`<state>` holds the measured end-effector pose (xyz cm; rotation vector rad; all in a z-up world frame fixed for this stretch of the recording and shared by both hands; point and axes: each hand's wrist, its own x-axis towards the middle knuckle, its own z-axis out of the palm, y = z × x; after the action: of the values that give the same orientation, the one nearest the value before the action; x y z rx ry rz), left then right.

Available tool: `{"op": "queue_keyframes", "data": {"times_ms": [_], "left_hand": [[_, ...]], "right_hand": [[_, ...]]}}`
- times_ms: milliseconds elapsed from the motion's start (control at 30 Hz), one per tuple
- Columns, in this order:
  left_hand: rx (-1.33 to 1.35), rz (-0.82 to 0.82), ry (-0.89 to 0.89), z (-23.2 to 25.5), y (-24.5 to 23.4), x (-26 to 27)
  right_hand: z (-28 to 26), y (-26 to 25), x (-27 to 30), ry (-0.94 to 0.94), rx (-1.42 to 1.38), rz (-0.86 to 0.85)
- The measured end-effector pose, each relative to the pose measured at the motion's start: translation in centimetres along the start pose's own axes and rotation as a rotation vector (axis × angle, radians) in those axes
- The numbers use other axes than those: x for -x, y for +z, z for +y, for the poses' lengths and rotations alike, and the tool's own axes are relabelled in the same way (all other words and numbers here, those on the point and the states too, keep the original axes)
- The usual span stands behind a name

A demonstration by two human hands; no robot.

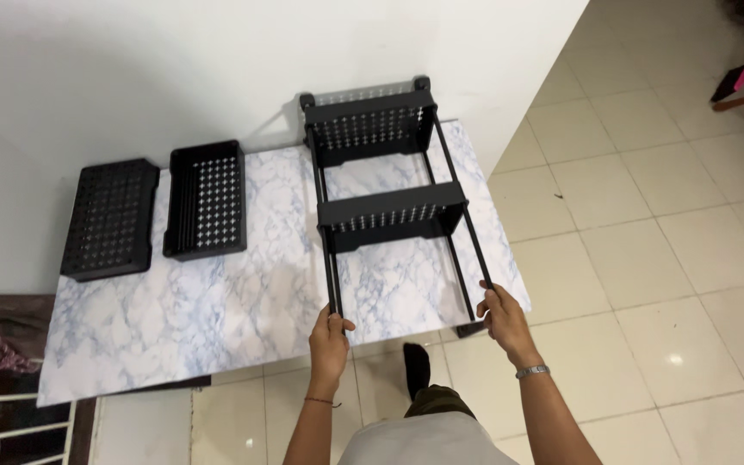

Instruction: The person assembles a black plastic rolling shelf by inserting metal poles into the side frames and then placing perforated trays onto the shelves. The person handles the frame, poles, and trays by hand, completing the assembly on a marble-patterned table.

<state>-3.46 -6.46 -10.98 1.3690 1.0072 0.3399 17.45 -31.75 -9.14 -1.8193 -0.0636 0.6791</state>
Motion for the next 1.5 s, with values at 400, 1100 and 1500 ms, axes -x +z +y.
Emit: {"op": "queue_keyframes", "data": {"times_ms": [400, 1100, 1500], "left_hand": [[-0.694, 0.181, 0.576, -0.3, -0.1, 3.6], [-0.388, 0.420, 0.910, 0.0, 2.9, -2.0], [-0.427, 0.395, 0.882, 0.1, 2.7, -2.0]], "right_hand": [[1.3, 0.3, 3.2, -0.504, 0.533, 0.271], [0.5, 2.2, -4.0, -0.780, 0.302, 0.356], [0.0, 2.6, -3.4, -0.839, 0.331, 0.395]]}}
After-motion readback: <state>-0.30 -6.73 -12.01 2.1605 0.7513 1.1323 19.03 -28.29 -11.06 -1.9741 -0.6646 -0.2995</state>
